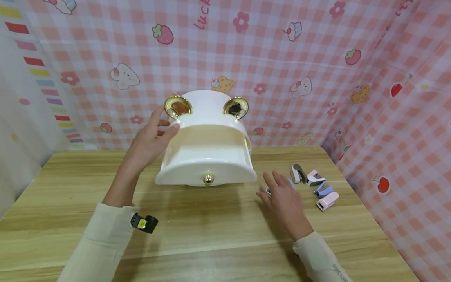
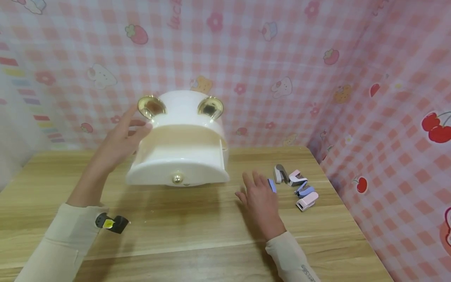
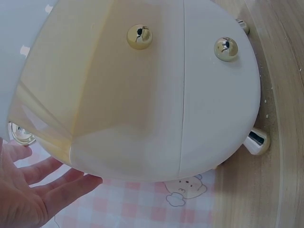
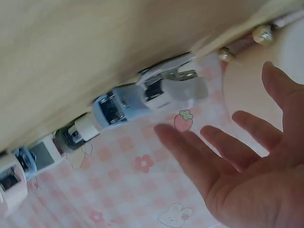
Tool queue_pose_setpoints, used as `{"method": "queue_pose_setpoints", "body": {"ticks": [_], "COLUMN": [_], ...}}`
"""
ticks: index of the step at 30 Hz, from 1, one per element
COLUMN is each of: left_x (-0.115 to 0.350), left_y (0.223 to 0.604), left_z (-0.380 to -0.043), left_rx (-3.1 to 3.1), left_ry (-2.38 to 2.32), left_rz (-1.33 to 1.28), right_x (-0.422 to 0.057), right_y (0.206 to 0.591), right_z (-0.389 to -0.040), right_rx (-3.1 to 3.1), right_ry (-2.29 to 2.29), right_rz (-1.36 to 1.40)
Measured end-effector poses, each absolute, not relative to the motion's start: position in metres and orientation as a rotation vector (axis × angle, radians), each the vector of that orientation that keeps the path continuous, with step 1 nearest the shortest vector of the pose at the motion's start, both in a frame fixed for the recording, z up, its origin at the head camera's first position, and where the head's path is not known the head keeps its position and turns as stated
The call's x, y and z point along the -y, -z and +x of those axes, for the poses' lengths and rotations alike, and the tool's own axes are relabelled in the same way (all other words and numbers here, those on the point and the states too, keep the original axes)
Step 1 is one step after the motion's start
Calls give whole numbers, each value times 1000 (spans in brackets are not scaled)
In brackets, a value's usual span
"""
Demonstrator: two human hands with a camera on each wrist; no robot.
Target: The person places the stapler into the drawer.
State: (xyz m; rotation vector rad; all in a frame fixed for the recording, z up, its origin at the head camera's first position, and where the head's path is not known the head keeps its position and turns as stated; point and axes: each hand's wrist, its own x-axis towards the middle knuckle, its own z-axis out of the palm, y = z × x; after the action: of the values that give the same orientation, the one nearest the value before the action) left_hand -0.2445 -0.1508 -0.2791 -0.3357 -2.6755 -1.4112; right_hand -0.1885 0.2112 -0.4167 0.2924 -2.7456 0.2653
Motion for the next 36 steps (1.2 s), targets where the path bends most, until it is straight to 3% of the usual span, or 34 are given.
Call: {"method": "queue_pose_setpoints", "body": {"ticks": [24,36], "left_x": [150,152], "left_y": [278,278], "left_z": [-244,-243], "left_rx": [2682,2683], "left_ry": [1415,1393], "left_rz": [-341,-336], "right_x": [-217,-219], "right_y": [436,424], "right_z": [-195,-195], "right_rx": [2618,2633], "right_ry": [-139,-155], "right_rz": [514,383]}}
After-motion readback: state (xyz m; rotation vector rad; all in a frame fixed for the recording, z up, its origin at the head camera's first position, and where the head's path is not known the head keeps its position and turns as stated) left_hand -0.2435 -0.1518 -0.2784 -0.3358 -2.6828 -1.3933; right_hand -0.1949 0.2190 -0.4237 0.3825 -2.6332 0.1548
